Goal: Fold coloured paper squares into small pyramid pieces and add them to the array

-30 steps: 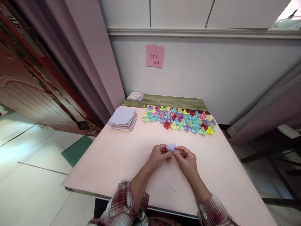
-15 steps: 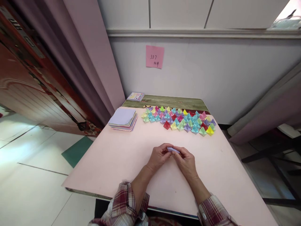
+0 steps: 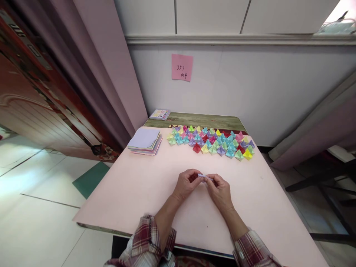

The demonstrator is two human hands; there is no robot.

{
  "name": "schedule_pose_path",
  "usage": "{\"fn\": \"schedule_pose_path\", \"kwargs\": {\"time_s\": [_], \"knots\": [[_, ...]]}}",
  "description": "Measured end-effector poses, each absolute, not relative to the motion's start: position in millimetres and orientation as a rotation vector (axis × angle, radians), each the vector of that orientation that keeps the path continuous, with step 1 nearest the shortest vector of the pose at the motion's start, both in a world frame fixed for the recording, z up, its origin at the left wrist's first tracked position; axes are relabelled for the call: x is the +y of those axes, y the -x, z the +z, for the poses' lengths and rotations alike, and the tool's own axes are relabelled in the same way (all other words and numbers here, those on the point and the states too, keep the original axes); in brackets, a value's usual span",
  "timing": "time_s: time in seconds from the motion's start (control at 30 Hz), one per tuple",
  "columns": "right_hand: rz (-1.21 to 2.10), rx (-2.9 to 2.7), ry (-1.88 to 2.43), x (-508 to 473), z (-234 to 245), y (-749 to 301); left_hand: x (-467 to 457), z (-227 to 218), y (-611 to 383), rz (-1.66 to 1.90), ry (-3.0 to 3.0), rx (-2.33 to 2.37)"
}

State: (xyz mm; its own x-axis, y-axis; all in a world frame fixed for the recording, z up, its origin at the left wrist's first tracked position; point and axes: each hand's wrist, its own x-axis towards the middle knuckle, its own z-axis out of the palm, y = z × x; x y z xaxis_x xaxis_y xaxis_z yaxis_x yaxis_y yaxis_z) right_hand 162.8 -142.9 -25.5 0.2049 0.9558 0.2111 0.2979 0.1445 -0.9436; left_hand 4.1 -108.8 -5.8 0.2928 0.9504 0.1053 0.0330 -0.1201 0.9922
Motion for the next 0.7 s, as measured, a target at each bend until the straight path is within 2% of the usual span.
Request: {"fn": "schedule_pose_path", "kwargs": {"time_s": [0.23, 0.5, 0.7], "knots": [[0.967, -1.075, 1.301, -141, -33, -162, -110, -4, -2, 1.038, -1.29, 0.874], [1.155, -0.886, 1.154, -140, -28, -164, -105, -9, -2, 1.136, -1.409, 1.061], [1.307, -0.858, 1.082, -141, -22, -172, -105, -9, -3, 1.14, -1.351, 0.978]]}}
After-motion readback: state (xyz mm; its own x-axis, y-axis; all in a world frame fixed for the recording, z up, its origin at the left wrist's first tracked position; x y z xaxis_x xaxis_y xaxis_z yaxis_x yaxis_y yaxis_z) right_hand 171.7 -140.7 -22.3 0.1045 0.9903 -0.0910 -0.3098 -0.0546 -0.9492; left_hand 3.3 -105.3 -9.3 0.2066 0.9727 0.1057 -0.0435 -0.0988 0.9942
